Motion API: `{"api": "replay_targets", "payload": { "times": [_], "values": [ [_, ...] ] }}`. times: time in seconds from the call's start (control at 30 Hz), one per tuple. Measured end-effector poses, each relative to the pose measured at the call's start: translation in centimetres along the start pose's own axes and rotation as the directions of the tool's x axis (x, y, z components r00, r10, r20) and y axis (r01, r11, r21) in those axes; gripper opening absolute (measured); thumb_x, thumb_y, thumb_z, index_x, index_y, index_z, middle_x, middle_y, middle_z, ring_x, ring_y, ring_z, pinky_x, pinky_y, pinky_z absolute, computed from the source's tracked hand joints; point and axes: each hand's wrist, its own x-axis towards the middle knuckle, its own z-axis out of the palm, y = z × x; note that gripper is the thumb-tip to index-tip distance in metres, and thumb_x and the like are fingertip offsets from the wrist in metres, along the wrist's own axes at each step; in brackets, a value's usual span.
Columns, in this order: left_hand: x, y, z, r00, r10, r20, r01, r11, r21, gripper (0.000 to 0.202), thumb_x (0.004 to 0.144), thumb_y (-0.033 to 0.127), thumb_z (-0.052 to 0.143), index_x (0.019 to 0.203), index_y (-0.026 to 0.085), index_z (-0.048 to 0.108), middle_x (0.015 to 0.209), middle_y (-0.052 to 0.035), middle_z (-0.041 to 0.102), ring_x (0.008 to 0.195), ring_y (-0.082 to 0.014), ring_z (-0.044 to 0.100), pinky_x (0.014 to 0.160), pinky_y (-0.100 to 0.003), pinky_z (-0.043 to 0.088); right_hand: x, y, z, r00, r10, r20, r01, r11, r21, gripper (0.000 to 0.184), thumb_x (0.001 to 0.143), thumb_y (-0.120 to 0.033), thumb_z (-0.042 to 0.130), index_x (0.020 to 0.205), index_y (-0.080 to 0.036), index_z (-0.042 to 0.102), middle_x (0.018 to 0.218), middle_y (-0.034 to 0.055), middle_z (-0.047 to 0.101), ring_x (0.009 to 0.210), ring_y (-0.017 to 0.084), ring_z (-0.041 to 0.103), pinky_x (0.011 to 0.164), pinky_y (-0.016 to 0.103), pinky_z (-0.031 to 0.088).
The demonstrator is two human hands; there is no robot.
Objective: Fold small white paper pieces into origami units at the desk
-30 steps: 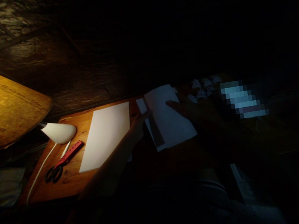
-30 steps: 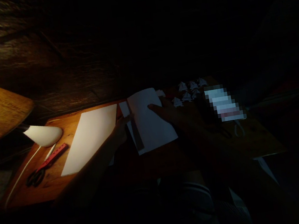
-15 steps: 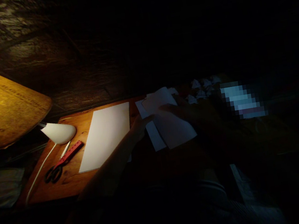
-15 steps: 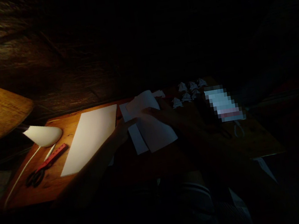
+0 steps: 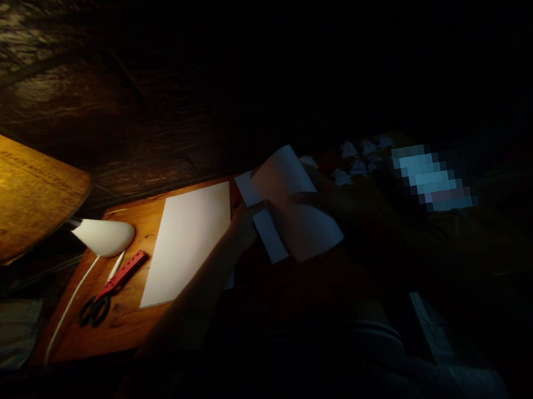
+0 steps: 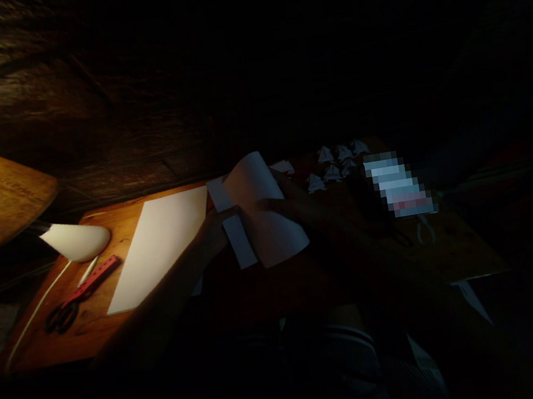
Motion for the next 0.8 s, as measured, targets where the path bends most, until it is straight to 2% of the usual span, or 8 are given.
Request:
{"api": "replay_targets", "payload": {
  "times": [0.13, 0.23, 0.33, 0.43, 0.53, 0.67, 0.73, 0.8],
  "values": [
    [-0.2, -0.2, 0.3, 0.997, 0.066, -0.041, -0.063, 0.996, 0.070, 0.041, 0.063, 0.027, 0.095, 0.098, 0.016, 0.076, 0.097, -0.0126, 0.082, 0.112, -0.0401, 0.076, 0.101, -0.053, 0.061, 0.5, 1.6, 0.0, 0.998, 0.046, -0.042, -0.043, 0.998, 0.050, 0.088, 0.077, -0.060, 0.085, 0.154, -0.031, 0.054, 0.157, 0.0139, 0.063, 0.143, 0.044, 0.060, 0.118, 0.068, 0.052],
    [-0.3, -0.6, 0.2, 0.993, 0.120, -0.005, -0.119, 0.987, 0.110, 0.044, 0.064, 0.027, 0.096, 0.102, 0.018, 0.076, 0.100, -0.0122, 0.082, 0.122, -0.0419, 0.073, 0.105, -0.054, 0.059, 1.1, 2.9, 0.1, 0.994, 0.072, -0.083, -0.069, 0.997, 0.039, 0.087, 0.074, -0.061, 0.088, 0.149, -0.029, 0.056, 0.142, 0.0161, 0.072, 0.130, 0.044, 0.068, 0.107, 0.067, 0.059],
    [-0.1, -0.9, -0.1, 0.991, 0.133, 0.027, -0.136, 0.983, 0.127, 0.048, 0.064, 0.029, 0.098, 0.105, 0.021, 0.075, 0.100, -0.0114, 0.082, 0.128, -0.0425, 0.071, 0.107, -0.055, 0.058, 1.5, 3.5, 0.1, 0.993, 0.028, -0.117, -0.032, 0.999, -0.032, 0.088, 0.072, -0.064, 0.089, 0.146, -0.027, 0.058, 0.139, 0.0178, 0.073, 0.127, 0.044, 0.069, 0.104, 0.065, 0.062],
    [0.0, -1.1, -0.2, 0.990, 0.141, 0.029, -0.143, 0.981, 0.131, 0.048, 0.063, 0.031, 0.098, 0.104, 0.021, 0.076, 0.098, -0.0108, 0.082, 0.128, -0.0425, 0.071, 0.107, -0.054, 0.057, 1.7, 3.7, -0.1, 0.992, -0.024, -0.121, 0.012, 0.995, -0.096, 0.092, 0.071, -0.071, 0.087, 0.145, -0.024, 0.058, 0.143, 0.0199, 0.070, 0.132, 0.044, 0.067, 0.107, 0.064, 0.061],
    [0.0, -1.0, 0.1, 0.991, 0.136, 0.002, -0.136, 0.982, 0.131, 0.047, 0.063, 0.030, 0.097, 0.103, 0.020, 0.076, 0.098, -0.0104, 0.081, 0.125, -0.0414, 0.072, 0.108, -0.054, 0.056, 1.6, 3.4, -0.2, 0.994, -0.062, -0.088, 0.055, 0.995, -0.079, 0.099, 0.069, -0.077, 0.084, 0.147, -0.023, 0.057, 0.149, 0.0212, 0.066, 0.138, 0.044, 0.063, 0.114, 0.065, 0.055],
    [-0.3, -0.7, 0.6, 0.993, 0.112, -0.028, -0.110, 0.992, 0.068, 0.046, 0.064, 0.027, 0.097, 0.103, 0.016, 0.076, 0.102, -0.0116, 0.082, 0.116, -0.0379, 0.075, 0.110, -0.055, 0.055, 0.8, 2.2, -0.3, 0.996, -0.088, -0.013, 0.087, 0.995, -0.052, 0.094, 0.075, -0.068, 0.083, 0.155, -0.030, 0.054, 0.161, 0.0146, 0.059, 0.152, 0.041, 0.052, 0.125, 0.063, 0.044],
    [-0.4, -0.4, 0.7, 0.994, 0.106, -0.005, -0.106, 0.994, 0.021, 0.045, 0.064, 0.025, 0.096, 0.104, 0.014, 0.077, 0.105, -0.0126, 0.082, 0.113, -0.0366, 0.075, 0.111, -0.055, 0.055, 0.5, 1.6, -0.3, 0.995, -0.100, 0.002, 0.100, 0.994, -0.048, 0.090, 0.078, -0.065, 0.082, 0.157, -0.033, 0.053, 0.165, 0.0110, 0.056, 0.155, 0.040, 0.049, 0.127, 0.063, 0.042],
    [-0.4, -0.2, 0.7, 0.995, 0.096, 0.021, -0.096, 0.995, -0.016, 0.041, 0.066, 0.025, 0.095, 0.103, 0.014, 0.078, 0.103, -0.0126, 0.082, 0.111, -0.0361, 0.076, 0.110, -0.054, 0.056, 0.4, 1.4, -0.2, 0.992, -0.124, 0.023, 0.124, 0.991, -0.044, 0.093, 0.077, -0.067, 0.082, 0.159, -0.034, 0.051, 0.167, 0.0099, 0.053, 0.157, 0.041, 0.047, 0.127, 0.063, 0.042]
  ]
}}
